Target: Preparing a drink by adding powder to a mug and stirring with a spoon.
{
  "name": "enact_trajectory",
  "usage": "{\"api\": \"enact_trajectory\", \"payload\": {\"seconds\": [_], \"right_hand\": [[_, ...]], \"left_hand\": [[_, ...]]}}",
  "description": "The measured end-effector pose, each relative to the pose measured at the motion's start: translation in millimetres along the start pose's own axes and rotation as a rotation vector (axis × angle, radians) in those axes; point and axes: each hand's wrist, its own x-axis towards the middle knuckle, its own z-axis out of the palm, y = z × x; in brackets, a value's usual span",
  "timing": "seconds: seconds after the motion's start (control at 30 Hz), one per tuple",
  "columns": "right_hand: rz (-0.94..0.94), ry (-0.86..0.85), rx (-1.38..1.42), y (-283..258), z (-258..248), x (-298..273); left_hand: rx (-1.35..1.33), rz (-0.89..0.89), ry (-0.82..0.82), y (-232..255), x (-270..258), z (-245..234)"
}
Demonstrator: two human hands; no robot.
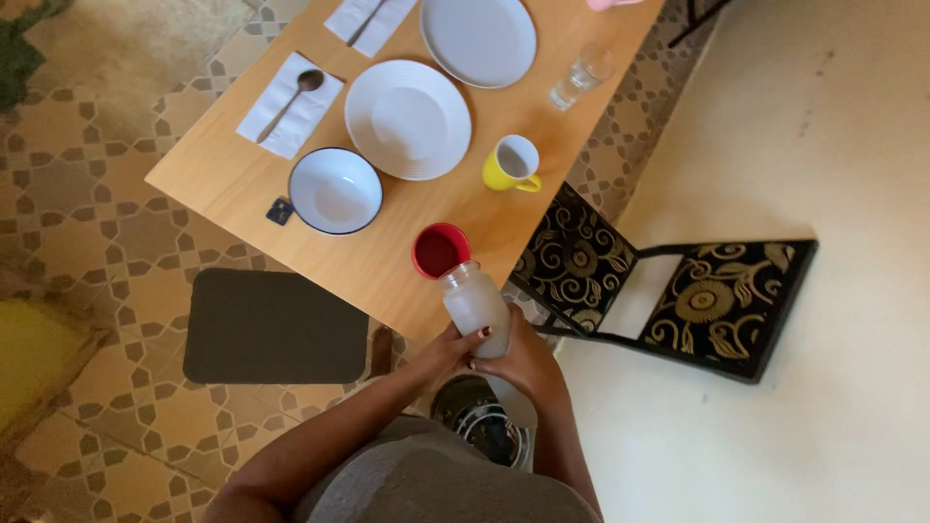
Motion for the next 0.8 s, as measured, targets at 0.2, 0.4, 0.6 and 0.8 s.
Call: {"api": "enact_trajectory", "payload": {"seconds": [0.2, 0.4, 0.6, 0.8], "right_hand": [[-0.094, -0.016, 0.009, 15.5, -4.9, 27.0], [-0.094, -0.07, 0.008, -4.7, -22.5, 34.4], [-0.05, -0.102, -0.074, 2.5, -27.5, 46.7], [0.014, -0.153, -0.145, -15.6, -48.4, 48.6]], "left_hand": [[0.06, -0.043, 0.099, 4.5, 19.6, -4.4], [-0.037, -0.017, 0.019, -2.7, 31.0, -11.3], [-0.015, -0.072, -0.014, 3.1, 34.6, -4.3], [-0.056, -0.021, 0.008, -4.0, 40.4, 13.3]]}}
